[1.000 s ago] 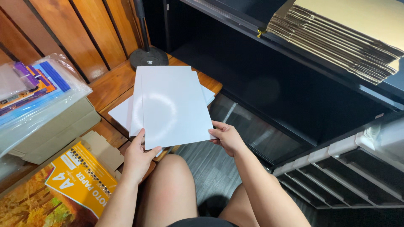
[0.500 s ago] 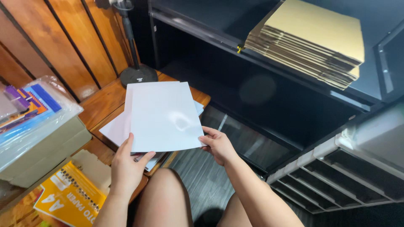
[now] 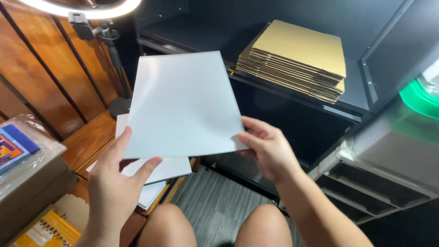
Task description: The person repeatedly picks up small stacks of white paper from a wooden surface and places them onto a larger stack on a black shelf. The hands handle the paper directly without tools, moving it between two locations in a repetitive loop.
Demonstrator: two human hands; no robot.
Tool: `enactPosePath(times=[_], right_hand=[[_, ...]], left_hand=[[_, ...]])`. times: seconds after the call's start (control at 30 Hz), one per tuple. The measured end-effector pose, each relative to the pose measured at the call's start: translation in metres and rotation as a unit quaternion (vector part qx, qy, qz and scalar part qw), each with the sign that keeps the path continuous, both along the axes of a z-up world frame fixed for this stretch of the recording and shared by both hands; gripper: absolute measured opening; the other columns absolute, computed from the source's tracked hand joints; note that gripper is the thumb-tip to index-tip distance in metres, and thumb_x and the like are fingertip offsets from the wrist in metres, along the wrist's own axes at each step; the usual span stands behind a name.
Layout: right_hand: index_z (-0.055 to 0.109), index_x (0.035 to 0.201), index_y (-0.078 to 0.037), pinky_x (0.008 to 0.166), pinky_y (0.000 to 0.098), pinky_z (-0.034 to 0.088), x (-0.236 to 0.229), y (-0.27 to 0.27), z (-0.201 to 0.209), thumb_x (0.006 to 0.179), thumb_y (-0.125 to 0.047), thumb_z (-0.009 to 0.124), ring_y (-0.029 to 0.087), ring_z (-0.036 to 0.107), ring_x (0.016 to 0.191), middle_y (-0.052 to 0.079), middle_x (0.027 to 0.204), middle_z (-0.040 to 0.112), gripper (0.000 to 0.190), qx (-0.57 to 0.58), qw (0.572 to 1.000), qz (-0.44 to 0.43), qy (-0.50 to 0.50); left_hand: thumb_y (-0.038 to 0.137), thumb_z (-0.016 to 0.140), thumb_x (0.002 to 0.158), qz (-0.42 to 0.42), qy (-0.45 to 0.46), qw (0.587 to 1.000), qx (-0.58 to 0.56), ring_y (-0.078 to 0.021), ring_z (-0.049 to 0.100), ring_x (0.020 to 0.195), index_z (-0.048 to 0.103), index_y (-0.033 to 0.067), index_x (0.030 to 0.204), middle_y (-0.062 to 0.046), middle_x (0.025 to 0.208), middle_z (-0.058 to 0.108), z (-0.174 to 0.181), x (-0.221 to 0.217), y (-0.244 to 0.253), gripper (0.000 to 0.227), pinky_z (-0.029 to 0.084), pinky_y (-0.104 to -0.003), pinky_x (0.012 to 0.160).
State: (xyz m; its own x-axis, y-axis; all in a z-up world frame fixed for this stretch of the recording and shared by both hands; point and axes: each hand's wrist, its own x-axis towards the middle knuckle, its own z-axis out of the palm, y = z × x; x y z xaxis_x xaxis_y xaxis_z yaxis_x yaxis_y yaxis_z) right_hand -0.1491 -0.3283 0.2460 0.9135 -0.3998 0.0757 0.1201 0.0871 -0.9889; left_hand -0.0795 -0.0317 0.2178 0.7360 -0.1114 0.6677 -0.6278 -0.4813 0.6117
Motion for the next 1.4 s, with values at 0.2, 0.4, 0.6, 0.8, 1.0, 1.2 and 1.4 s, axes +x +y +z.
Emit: enactPosePath(times=[0.2, 0.4, 0.6, 0.8, 1.0, 1.2, 1.4], right_hand=[[0.068, 0.137, -0.003, 0.060, 0.0213, 0.059, -0.015, -0.051, 0.062, 0.088, -0.004, 0.069, 0.016, 0.068, 0.074, 0.010, 0.110, 0.077, 0.050, -0.011, 0.995, -0.096, -0.026], [0.067, 0.135, -0.001, 0.064, 0.0185, 0.060, -0.024, -0.116, 0.099, 0.084, -0.004, 0.074, 0.013, 0.071, 0.084, 0.007, 0.111, 0.075, 0.052, 0.010, 0.987, -0.148, -0.068], [0.070, 0.125, 0.002, 0.057, 0.0262, 0.068, -0.014, -0.185, 0.108, 0.083, 0.008, 0.078, 0.023, 0.074, 0.066, 0.019, 0.093, 0.073, 0.043, -0.001, 0.963, -0.242, -0.122], [0.064, 0.133, 0.001, 0.066, 0.0171, 0.062, -0.008, -0.212, 0.129, 0.081, 0.002, 0.072, 0.015, 0.074, 0.083, 0.011, 0.102, 0.076, 0.053, 0.000, 0.966, -0.251, -0.062], [0.076, 0.118, -0.013, 0.060, 0.0169, 0.038, -0.003, -0.202, 0.146, 0.079, -0.008, 0.074, 0.003, 0.053, 0.069, -0.004, 0.088, 0.071, 0.039, -0.077, 0.948, -0.308, 0.029], [0.074, 0.119, -0.020, 0.076, 0.0229, 0.043, 0.014, -0.232, 0.136, 0.076, -0.014, 0.078, 0.008, 0.065, 0.097, -0.008, 0.099, 0.074, 0.043, -0.104, 0.932, -0.340, 0.066], [0.073, 0.118, -0.008, 0.067, 0.0196, 0.051, 0.027, -0.248, 0.126, 0.080, -0.002, 0.075, 0.010, 0.070, 0.081, 0.003, 0.095, 0.076, 0.039, -0.074, 0.943, -0.323, 0.015]], left_hand=[[0.016, 0.089, 0.081, -0.135, -0.064, 0.987, -0.056, -0.0326, 0.066, 0.120, 0.059, -0.0107, 0.138, -0.027, 0.139, 0.064, 0.063, 0.024, -0.061, 0.070, 0.061, -0.033, 0.089], [0.034, 0.088, 0.080, -0.216, 0.030, 0.975, -0.051, -0.0251, 0.065, 0.125, 0.059, 0.0014, 0.141, -0.016, 0.143, 0.062, 0.117, 0.058, -0.139, 0.074, 0.057, -0.029, 0.097], [0.026, 0.096, 0.080, -0.286, 0.035, 0.954, -0.084, -0.0447, 0.055, 0.132, 0.060, -0.0043, 0.138, -0.031, 0.134, 0.061, 0.135, 0.092, -0.218, 0.074, 0.061, -0.030, 0.094], [0.040, 0.092, 0.076, -0.270, 0.089, 0.959, 0.017, -0.0291, 0.049, 0.143, 0.060, 0.0072, 0.141, -0.012, 0.148, 0.059, 0.154, 0.118, -0.279, 0.080, 0.037, -0.042, 0.118], [0.036, 0.092, 0.075, -0.276, 0.149, 0.949, 0.025, -0.0253, 0.047, 0.146, 0.060, 0.0151, 0.143, -0.009, 0.153, 0.055, 0.165, 0.129, -0.300, 0.078, 0.037, -0.040, 0.119], [0.035, 0.093, 0.074, -0.268, 0.137, 0.953, 0.036, -0.0260, 0.048, 0.145, 0.061, 0.0165, 0.143, -0.007, 0.152, 0.056, 0.159, 0.146, -0.325, 0.078, 0.039, -0.040, 0.117], [0.033, 0.093, 0.075, -0.263, 0.157, 0.951, 0.041, -0.0269, 0.049, 0.143, 0.061, 0.0190, 0.143, -0.007, 0.153, 0.055, 0.153, 0.153, -0.338, 0.076, 0.042, -0.041, 0.115]])
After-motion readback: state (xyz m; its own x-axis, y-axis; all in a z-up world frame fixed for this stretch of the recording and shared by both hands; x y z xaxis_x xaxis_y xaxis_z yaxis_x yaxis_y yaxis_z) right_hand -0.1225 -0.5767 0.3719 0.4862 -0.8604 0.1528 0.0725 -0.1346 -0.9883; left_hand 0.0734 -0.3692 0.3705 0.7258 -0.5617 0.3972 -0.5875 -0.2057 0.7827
